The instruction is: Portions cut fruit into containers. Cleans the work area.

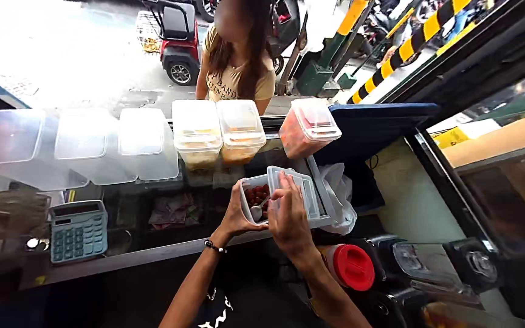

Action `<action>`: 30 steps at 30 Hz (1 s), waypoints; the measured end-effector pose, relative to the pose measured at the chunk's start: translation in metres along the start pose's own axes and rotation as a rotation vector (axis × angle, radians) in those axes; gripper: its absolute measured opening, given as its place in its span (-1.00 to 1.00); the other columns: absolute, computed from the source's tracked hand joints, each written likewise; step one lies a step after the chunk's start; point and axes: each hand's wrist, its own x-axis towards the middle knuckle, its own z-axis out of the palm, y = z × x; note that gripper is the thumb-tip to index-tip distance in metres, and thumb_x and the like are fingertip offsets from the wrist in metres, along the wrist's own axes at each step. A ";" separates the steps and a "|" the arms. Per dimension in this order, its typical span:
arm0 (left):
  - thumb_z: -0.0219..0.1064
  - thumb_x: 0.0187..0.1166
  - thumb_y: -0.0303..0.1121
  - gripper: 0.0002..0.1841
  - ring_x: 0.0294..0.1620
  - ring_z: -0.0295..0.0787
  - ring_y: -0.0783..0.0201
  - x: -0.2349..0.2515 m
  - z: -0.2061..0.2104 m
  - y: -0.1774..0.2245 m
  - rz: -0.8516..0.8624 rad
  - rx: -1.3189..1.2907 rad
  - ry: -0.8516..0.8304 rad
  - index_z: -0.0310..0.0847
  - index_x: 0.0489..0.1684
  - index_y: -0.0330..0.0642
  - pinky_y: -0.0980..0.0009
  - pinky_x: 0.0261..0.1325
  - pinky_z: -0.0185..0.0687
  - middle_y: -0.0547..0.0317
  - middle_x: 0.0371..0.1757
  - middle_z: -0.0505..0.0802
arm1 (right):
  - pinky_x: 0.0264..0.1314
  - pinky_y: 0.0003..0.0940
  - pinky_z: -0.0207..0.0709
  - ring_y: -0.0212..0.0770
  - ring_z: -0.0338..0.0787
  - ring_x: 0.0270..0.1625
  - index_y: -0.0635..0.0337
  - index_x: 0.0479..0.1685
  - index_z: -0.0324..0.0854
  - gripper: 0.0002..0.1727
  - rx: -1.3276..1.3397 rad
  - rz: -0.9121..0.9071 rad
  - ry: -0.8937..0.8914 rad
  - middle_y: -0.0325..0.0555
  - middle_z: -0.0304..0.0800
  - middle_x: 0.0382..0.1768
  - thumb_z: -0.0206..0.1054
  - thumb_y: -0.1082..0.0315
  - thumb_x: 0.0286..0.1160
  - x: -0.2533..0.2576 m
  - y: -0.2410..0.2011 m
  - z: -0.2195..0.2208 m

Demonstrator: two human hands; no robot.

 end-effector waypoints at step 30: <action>0.36 -0.16 0.61 0.18 0.55 0.49 -0.24 0.034 0.013 0.094 0.120 1.069 -0.215 0.52 0.61 0.05 -0.22 0.62 0.20 -0.24 0.53 0.62 | 0.41 -0.27 0.62 -0.29 0.72 0.39 -0.03 0.65 0.35 -0.48 0.855 0.585 -0.533 -0.17 0.68 0.47 -0.26 0.12 0.86 0.059 0.124 -0.007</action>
